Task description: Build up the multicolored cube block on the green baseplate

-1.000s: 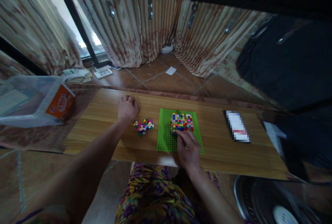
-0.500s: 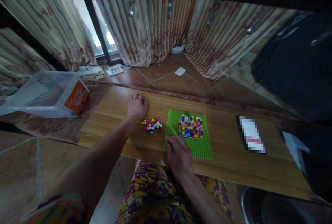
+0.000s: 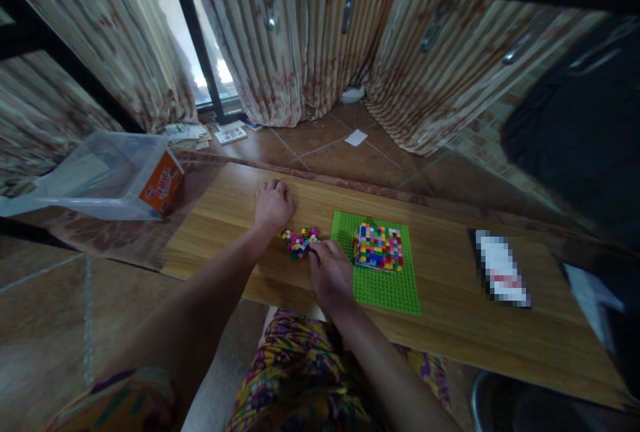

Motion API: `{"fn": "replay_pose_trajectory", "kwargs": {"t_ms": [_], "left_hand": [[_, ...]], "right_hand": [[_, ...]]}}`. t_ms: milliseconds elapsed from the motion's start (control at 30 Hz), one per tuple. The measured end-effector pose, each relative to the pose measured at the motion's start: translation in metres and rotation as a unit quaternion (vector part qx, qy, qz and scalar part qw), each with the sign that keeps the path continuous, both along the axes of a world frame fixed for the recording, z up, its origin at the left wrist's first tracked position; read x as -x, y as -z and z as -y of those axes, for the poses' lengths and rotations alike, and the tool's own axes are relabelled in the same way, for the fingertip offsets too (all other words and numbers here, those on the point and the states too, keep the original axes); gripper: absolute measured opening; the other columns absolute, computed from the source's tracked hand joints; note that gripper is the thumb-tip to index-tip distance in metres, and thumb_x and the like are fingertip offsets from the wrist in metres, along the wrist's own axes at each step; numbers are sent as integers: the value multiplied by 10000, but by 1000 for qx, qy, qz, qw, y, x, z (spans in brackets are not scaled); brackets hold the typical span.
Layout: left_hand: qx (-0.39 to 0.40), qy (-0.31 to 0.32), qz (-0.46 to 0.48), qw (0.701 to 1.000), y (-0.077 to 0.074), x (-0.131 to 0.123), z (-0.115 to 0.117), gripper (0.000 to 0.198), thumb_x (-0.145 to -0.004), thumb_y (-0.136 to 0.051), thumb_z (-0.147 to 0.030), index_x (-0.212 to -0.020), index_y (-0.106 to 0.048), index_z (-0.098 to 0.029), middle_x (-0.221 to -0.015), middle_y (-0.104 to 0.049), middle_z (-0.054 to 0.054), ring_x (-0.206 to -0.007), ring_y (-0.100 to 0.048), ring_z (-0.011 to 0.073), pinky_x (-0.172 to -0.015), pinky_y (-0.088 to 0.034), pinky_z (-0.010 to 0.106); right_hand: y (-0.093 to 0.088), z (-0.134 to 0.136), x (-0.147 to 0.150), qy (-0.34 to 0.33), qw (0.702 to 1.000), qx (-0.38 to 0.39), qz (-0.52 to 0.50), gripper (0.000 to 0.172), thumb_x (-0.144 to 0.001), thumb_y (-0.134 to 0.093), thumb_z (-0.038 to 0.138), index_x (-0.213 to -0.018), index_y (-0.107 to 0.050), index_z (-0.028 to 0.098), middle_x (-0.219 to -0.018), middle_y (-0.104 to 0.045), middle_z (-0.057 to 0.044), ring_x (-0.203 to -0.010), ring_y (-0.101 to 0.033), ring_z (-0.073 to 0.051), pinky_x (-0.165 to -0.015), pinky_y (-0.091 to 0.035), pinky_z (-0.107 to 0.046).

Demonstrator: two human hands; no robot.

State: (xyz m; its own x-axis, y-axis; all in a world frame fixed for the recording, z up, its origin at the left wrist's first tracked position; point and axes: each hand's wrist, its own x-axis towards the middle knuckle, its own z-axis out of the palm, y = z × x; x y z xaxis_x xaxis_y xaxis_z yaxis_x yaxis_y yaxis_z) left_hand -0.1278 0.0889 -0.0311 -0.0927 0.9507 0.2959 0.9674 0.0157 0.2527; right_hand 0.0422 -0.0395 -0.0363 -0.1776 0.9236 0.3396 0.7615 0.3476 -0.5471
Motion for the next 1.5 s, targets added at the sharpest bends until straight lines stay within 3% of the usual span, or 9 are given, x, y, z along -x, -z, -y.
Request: {"fn": "replay_pose_trajectory", "kwargs": {"t_ms": [200, 400, 700, 967, 1500], "left_hand": [[3, 0, 1, 1000, -2, 0, 0, 249, -907, -430, -235, -1006, -651, -175, -1161, -636, 139, -1116, -539, 321, -977, -404, 457], [-3, 2, 10, 1000, -1, 1, -1, 257, -898, -432, -234, -1017, -650, -167, -1160, -635, 146, -1117, -537, 325, -978, -406, 464], [-3, 5, 10, 1000, 1, 2, -3, 278, -901, -417, -248, -1015, -657, -165, -1152, -634, 152, -1123, -528, 334, -984, -405, 471], [3, 4, 2, 1000, -1, 2, -3, 300, -897, -410, -251, -1035, -662, -164, -1171, -635, 152, -1130, -529, 329, -980, -412, 466], [7, 6, 8, 1000, -4, 1, -2, 288, -899, -402, -258, -998, -660, -176, -1164, -631, 161, -1135, -526, 333, -993, -400, 488]], "right_hand": [[1, 2, 1, 4, 1000, 2, 14, 146, -905, -559, 114, -904, -671, 208, -910, -663, -55, -879, -598, -207, -796, -468, -312], [-6, 23, -8, -16, 998, -10, -67, 148, -943, -540, 159, -915, -676, 211, -908, -691, -43, -867, -630, -183, -792, -495, -296], [-23, 54, -60, 62, 989, -14, -133, 155, -954, -553, 230, -980, -705, 219, -925, -725, -40, -864, -672, -171, -788, -539, -300], [-25, 41, -95, 148, 980, -44, -123, 172, -945, -572, 287, -994, -717, 208, -948, -729, -57, -860, -679, -188, -774, -549, -334], [-31, 30, -91, 137, 986, -65, -74, 208, -947, -535, 251, -1009, -729, 213, -937, -745, -62, -856, -686, -192, -787, -551, -338]]}}
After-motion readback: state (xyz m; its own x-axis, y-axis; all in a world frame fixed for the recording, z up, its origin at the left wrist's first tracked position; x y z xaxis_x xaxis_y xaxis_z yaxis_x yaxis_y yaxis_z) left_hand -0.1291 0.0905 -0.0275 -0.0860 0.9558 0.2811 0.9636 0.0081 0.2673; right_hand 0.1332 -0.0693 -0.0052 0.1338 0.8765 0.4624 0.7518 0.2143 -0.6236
